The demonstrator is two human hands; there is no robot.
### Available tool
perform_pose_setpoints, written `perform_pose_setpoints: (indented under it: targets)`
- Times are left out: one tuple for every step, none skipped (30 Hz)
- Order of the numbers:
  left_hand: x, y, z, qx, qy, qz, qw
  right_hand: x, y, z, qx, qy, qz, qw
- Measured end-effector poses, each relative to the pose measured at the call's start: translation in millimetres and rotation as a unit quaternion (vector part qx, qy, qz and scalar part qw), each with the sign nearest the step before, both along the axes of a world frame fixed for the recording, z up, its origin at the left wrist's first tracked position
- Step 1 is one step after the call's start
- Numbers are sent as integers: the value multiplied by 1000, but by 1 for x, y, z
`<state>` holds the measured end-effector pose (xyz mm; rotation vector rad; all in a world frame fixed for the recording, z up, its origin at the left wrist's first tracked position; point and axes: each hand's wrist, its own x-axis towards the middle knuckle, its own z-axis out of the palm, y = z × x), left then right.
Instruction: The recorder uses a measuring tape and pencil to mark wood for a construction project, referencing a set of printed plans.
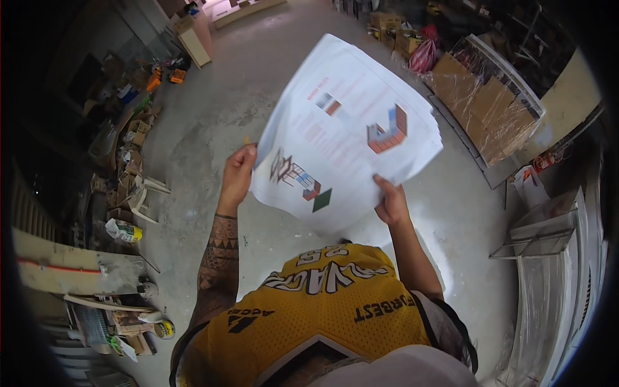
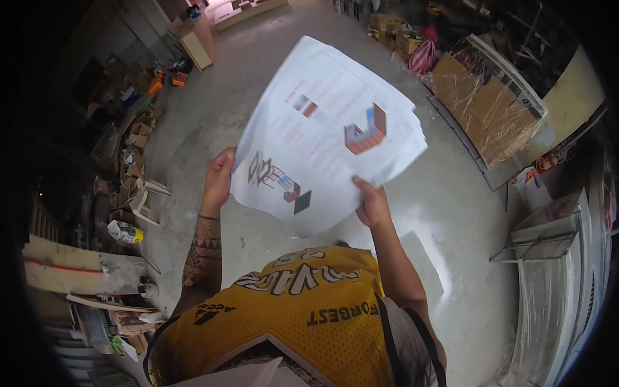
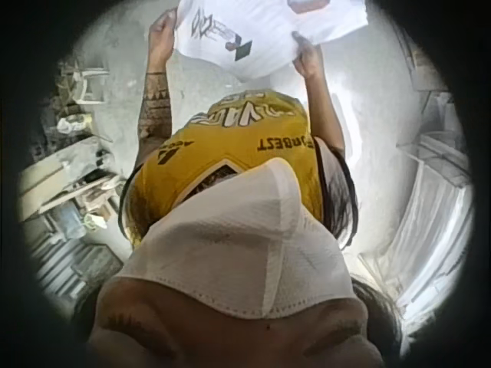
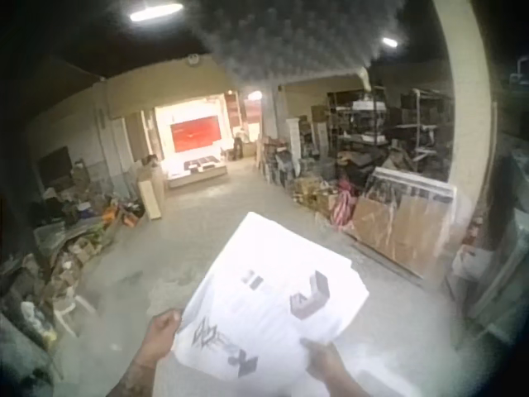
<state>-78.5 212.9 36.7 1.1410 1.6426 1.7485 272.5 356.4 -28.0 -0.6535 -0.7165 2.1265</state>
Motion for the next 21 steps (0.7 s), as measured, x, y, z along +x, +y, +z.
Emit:
perform_pose_setpoints:
  targets:
    - [-4, -12, 4, -14, -4, -3, 1000, -11, -5, 2, 12, 8, -5, 1000]
    - [-8, -13, 8, -31, -4, -13, 999, -16, 3, 5, 36, 16, -5, 999]
    - [-14, -20, 8, -43, -7, -18, 999, -21, 5, 11, 39, 9, 2, 999]
    - [-18, -25, 5, -57, -14, 6, 998, -25, 7, 19, 42, 20, 19, 999]
    - [-17, -27, 1, -57, -19, 11, 998, -24, 9, 23, 40, 34, 34, 998]
    - [-15, -30, -3, -37, -32, 38, 998, -22, 12, 26, 40, 30, 38, 998]
    - [-13, -32, -7, -15, -44, 65, 997, -20, 15, 29, 31, 45, 49, 997]
    - [-14, -31, -4, -13, -38, 72, 997, -22, 20, 30, 24, 62, 57, 996]
    - [-17, -27, 0, -8, -39, 71, 997, -26, 26, 31, 29, 62, 57, 996]
    - [-19, -22, 5, -13, -11, 77, 997, -31, 33, 34, 46, 41, 51, 997]
    - [-21, -21, 8, -19, 18, 89, 996, -37, 38, 35, 62, 21, 51, 997]
    - [-24, -15, 0, -12, 19, 92, 996, -39, 42, 33, 69, 23, 54, 996]
    - [-25, -5, -13, 4, 61, 106, 992, -38, 43, 26, 58, 15, 27, 998]
    - [-24, 4, -22, 19, 102, 122, 987, -37, 45, 15, 46, 7, 0, 999]
    - [-11, 17, -22, 27, 99, 121, 987, -32, 46, 5, 22, 13, -7, 1000]
    - [-5, 27, -21, -3, 146, 92, 985, -27, 46, -6, 26, 16, -30, 999]
    - [-1, 36, -20, -36, 194, 63, 978, -24, 43, -11, 28, 21, -53, 998]
    - [6, 47, -17, -31, 196, 64, 978, -16, 45, -16, 33, 24, -52, 998]
    - [12, 59, -14, -44, 208, 19, 977, -5, 49, -18, 43, 26, -69, 996]
    - [14, 67, -9, -59, 223, -30, 973, 2, 50, -21, 50, 31, -91, 994]
    - [15, 72, -3, -57, 227, -30, 972, 8, 50, -20, 52, 35, -91, 994]
